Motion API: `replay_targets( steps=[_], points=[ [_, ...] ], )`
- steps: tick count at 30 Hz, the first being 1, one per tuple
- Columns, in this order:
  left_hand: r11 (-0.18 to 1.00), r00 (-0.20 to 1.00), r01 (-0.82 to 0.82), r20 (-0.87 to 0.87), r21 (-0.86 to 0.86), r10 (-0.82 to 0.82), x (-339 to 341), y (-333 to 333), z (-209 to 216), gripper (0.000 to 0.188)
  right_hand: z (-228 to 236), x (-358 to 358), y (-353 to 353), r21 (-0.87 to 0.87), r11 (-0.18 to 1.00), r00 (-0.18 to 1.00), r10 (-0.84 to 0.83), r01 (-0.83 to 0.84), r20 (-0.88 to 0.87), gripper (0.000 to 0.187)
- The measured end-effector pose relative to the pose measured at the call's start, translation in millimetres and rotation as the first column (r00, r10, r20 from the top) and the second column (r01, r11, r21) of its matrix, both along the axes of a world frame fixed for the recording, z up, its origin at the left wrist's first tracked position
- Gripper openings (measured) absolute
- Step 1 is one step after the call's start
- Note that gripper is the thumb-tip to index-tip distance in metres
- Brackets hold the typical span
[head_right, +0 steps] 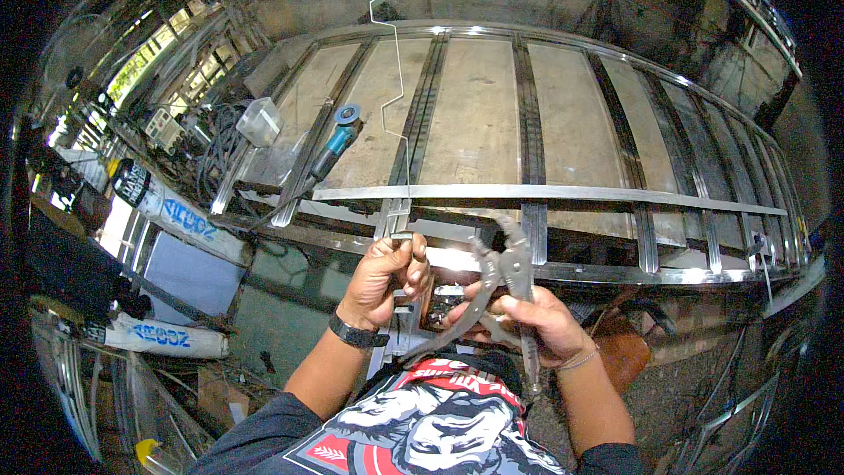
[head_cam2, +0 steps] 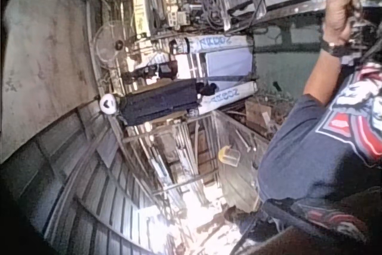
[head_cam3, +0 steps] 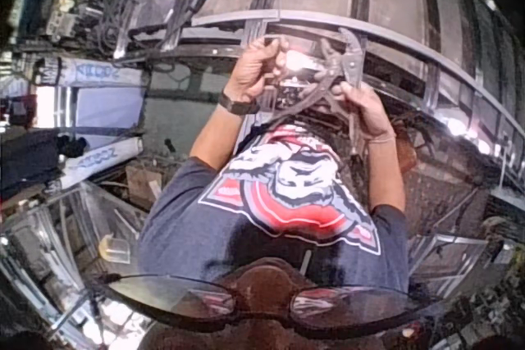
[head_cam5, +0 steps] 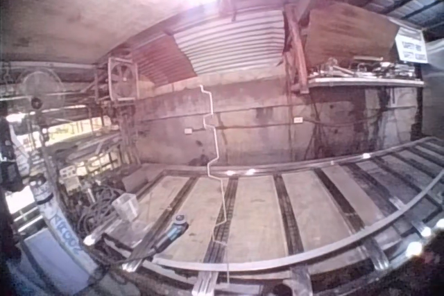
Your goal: The person uses pliers to bend a thin metal wire into a zigzag shape. They repeatedly grip the wire and bend it at intervals, creating a series of angled segments. The person places the finished wire onto a metal frame structure.
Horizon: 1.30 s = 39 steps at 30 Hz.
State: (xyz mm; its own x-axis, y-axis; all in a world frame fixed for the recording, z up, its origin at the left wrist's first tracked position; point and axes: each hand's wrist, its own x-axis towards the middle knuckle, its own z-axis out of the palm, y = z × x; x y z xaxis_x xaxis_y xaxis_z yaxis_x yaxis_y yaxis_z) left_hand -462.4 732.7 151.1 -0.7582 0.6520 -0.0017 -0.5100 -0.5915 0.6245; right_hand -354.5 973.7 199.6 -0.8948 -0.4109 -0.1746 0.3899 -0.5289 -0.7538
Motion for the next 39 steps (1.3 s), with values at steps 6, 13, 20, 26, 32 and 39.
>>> replay_targets(
  steps=[6, 13, 20, 26, 32, 39],
  points=[
    [0.958, 0.980, -0.181, -0.124, -0.223, 0.156, 9, 0, 7, 0.017, 25, -3, -16, 0.130, 0.969, 0.976, 0.215, -0.209, -0.034, 0.044],
    [0.915, 0.921, -0.308, -0.322, -0.262, 0.218, 17, -1, 4, 0.018, 33, -17, -17, 0.502, 0.838, 0.945, 0.308, -0.213, -0.113, 0.038],
    [0.882, 0.861, -0.384, -0.450, -0.272, 0.236, 21, -3, -4, 0.018, 29, -20, -21, 0.610, 0.760, 0.943, 0.326, -0.223, -0.061, 0.049],
    [0.858, 0.842, -0.420, -0.479, -0.295, 0.248, 23, 2, -3, 0.021, 40, -18, -21, 0.631, 0.751, 0.956, 0.289, -0.193, -0.053, 0.041],
    [0.889, 0.853, -0.403, -0.442, -0.219, 0.278, 25, 7, -16, 0.023, 36, -12, -22, 0.452, 0.842, 0.953, 0.295, -0.293, 0.068, 0.042],
    [0.871, 0.835, -0.443, -0.451, -0.214, 0.314, 31, 11, -11, 0.019, 31, -8, -22, 0.302, 0.883, 0.933, 0.334, -0.359, 0.134, 0.047]
  ],
)
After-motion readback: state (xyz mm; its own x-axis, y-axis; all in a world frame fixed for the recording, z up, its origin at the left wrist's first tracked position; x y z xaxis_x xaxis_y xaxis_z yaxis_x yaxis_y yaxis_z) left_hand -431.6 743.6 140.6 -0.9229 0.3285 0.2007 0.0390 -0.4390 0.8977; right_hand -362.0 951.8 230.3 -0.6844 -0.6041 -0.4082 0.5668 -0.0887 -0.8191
